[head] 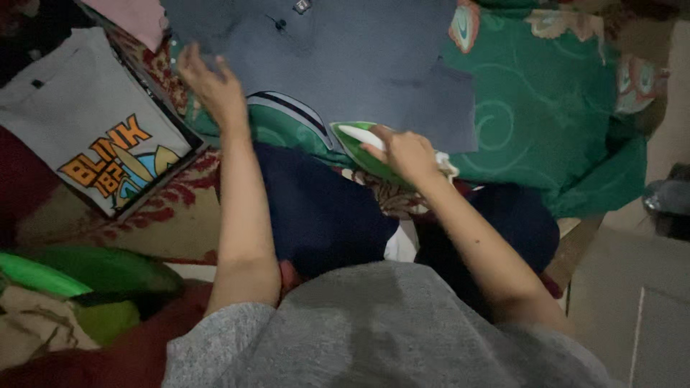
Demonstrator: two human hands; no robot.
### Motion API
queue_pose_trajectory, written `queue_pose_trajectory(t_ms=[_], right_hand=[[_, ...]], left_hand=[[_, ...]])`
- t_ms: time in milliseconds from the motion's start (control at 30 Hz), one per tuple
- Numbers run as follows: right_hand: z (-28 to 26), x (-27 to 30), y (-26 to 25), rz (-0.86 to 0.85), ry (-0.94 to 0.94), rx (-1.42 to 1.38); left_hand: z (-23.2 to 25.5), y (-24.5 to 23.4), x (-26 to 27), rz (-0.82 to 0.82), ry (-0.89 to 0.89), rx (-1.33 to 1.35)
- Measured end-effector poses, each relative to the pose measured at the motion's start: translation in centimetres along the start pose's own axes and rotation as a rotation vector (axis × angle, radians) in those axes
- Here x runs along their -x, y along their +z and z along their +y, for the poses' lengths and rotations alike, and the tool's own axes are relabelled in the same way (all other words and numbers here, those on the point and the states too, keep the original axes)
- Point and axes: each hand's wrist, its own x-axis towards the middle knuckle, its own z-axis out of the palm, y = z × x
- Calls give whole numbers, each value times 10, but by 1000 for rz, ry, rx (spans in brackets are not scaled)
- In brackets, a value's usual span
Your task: The person irons a gray polo shirt on a green patterned cloth laid on the floor. They repeatedly smooth the fabric, use a green and white iron to press the body and sleeves, and flip the shirt to iron both sides.
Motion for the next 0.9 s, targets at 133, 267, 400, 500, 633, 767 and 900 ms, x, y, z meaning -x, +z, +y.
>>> queue_pose_trajectory(t_ms=[133,267,400,500,633,767,900], right_hand=[[-14,-26,14,50,13,6],[-13,-50,14,95,-59,-26],[2,-39,10,36,-109,-13],[21,-19,1,-40,-155,45],[37,10,-9,-134,-267,108],[36,17,-5,-103,-323,132],[31,15,2,-90,-351,151]], left_hand=[[53,-2,36,-81,46,27],[95,-13,65,-250,37,49],[103,-30,71,-333,58,61],[101,-38,72,-320,88,64],[98,-37,78,-346,142,27],[99,-29,82,-403,166,-30],[104,-31,87,-517,144,-143]])
